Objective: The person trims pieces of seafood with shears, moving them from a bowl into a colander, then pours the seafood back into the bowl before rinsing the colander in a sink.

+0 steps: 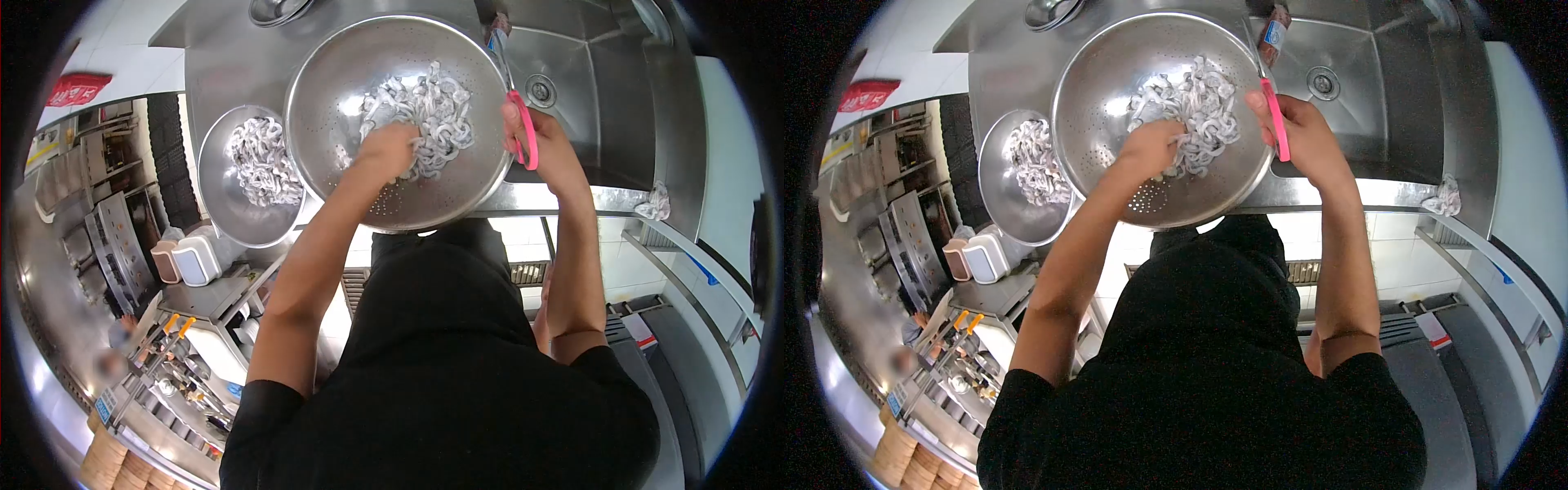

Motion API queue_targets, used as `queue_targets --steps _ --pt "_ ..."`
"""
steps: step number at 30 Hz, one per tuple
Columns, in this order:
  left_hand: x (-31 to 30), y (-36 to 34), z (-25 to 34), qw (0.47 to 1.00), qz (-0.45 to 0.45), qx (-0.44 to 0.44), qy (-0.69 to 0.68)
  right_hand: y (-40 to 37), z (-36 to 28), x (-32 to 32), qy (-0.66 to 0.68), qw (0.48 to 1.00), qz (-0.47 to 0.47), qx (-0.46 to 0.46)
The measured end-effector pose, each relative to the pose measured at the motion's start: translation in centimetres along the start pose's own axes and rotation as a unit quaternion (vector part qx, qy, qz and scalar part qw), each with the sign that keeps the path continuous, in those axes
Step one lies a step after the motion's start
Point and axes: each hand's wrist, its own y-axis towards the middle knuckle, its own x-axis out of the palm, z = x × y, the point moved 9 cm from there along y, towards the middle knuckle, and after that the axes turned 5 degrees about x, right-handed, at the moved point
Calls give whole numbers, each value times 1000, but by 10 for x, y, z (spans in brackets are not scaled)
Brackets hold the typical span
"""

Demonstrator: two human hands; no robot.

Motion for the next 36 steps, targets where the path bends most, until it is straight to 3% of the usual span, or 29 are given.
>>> queue_targets --steps 4,8,15,18,24,30,31,36 --pt "-50 -17 -17 989 56 -82 -105 -6 -3 -9 34 999 25 -24" --pt "-70 -28 -50 959 80 -83 -260 -3 -2 -13 40 999 21 -16" --pt "-116 -59 -33 896 78 -96 -426 -3 -11 -8 31 999 -3 -21" --pt "-125 -73 -35 867 90 -147 -467 -5 -16 -7 15 1000 -9 -26" --pt "-149 -96 -24 770 127 -35 -624 -7 -16 -4 11 1000 3 -13" --pt "-176 -138 -38 734 215 -61 -641 -3 -9 5 7 1000 -4 -7" --pt "-180 -146 -46 734 189 -38 -651 -3 -7 5 9 1000 2 1" --pt "-209 -208 -105 768 338 -99 -536 -9 -17 10 -19 1000 -7 -13"
